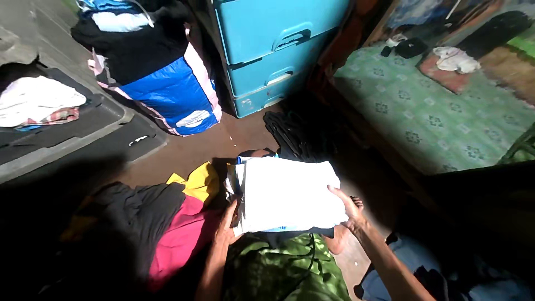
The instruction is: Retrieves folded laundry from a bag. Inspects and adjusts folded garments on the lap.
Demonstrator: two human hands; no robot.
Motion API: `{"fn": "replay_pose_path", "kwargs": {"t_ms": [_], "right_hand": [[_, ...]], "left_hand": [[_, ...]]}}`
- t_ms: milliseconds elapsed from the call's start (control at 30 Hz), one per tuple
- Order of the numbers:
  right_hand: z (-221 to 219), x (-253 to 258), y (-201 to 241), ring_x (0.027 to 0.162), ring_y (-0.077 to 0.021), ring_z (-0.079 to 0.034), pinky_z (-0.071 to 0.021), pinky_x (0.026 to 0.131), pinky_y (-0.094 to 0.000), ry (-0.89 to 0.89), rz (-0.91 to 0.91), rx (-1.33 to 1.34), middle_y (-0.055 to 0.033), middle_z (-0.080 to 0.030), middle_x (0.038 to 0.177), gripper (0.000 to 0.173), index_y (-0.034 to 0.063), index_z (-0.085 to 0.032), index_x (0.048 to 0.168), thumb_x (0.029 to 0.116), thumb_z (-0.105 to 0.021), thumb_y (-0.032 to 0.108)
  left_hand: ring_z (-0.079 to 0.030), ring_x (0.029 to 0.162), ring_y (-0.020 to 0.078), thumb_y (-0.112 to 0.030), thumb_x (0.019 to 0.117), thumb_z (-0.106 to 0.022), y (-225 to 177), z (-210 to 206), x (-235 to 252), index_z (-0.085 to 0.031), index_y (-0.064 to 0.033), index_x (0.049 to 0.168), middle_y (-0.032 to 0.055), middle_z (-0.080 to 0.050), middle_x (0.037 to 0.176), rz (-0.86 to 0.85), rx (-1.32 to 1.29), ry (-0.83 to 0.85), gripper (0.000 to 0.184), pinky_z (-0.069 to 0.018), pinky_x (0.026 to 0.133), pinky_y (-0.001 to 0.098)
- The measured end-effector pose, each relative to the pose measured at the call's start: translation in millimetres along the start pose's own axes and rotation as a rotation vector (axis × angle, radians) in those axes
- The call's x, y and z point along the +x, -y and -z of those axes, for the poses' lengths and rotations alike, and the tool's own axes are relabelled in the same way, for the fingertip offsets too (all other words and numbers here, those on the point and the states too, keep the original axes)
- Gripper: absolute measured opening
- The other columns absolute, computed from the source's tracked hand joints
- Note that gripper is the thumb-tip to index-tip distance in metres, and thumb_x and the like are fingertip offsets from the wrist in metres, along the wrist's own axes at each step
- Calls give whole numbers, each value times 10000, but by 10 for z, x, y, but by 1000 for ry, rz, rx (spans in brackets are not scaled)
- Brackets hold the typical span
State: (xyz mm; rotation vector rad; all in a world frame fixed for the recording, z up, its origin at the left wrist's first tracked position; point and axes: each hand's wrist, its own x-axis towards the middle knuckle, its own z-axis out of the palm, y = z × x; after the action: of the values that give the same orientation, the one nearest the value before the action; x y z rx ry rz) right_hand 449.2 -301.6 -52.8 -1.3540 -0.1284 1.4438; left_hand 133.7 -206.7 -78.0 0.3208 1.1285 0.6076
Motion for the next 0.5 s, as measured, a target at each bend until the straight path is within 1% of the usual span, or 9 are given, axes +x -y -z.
{"fn": "replay_pose_path", "kwargs": {"t_ms": [67,100,133,200,233,267,333,433,500], "right_hand": [[-74,-77,21,804,-129,-745,-641,696,-332,40,41,142,-48,-760,896,323,124,-654,1080,836,-685,334],[-69,-72,18,811,-146,-748,-643,697,-346,65,9,180,-62,-759,904,370,120,-652,1095,815,-727,350],[-42,-51,8,836,-162,-746,-642,710,-358,90,-45,179,-75,-755,937,398,115,-631,1148,853,-705,372],[-13,-25,9,885,-172,-742,-641,724,-362,97,-166,99,-82,-747,1006,388,126,-581,1270,1019,-500,410],[-19,-34,28,900,-166,-735,-636,733,-361,69,-212,23,-72,-740,1025,409,140,-568,1311,1058,-424,427],[-52,-71,62,905,-158,-725,-627,742,-359,23,-239,-64,-63,-731,1032,415,146,-570,1330,1069,-400,420],[-192,-209,151,865,-148,-715,-616,726,-355,-69,-229,-212,-56,-727,981,349,118,-609,1252,1059,-452,363],[-452,-422,324,899,-105,-704,-602,803,-329,-35,-49,-287,-20,-724,980,261,76,-602,1194,1024,-520,256],[-834,-571,492,860,-63,-693,-597,788,-292,-54,62,-297,22,-702,923,174,73,-584,1134,1015,-528,186]], "left_hand": [[-696,846,127,-366,1116,-261,-1,5,-35,-572,-112,1232,40,-699,963,-19,17,-76,418,-609,720,345],[-675,872,133,-367,1116,-274,5,10,-39,-560,-99,1264,55,-680,1003,-22,39,-124,419,-592,739,353],[-658,920,149,-365,1116,-283,17,30,-26,-544,-86,1309,77,-665,1066,-26,56,-157,429,-580,779,371],[-648,1003,188,-369,1115,-292,36,64,-17,-521,-75,1362,113,-651,1162,-27,75,-208,447,-569,837,417],[-632,1069,226,-374,1117,-296,44,94,-42,-495,-69,1405,143,-629,1239,-10,76,-220,465,-550,885,459],[-609,1149,290,-396,1114,-311,54,137,-78,-468,-63,1452,187,-598,1326,24,55,-228,500,-519,937,527],[-590,1188,333,-440,1103,-323,92,221,-121,-453,-77,1471,207,-576,1366,74,-3,-217,533,-499,958,566],[-613,1156,315,-424,1112,-314,150,294,-217,-438,-63,1481,214,-588,1347,24,-71,-164,531,-519,941,529],[-622,1156,251,-331,1124,-319,192,318,-293,-411,-15,1488,208,-581,1353,-109,-47,-124,490,-530,966,455]]}}
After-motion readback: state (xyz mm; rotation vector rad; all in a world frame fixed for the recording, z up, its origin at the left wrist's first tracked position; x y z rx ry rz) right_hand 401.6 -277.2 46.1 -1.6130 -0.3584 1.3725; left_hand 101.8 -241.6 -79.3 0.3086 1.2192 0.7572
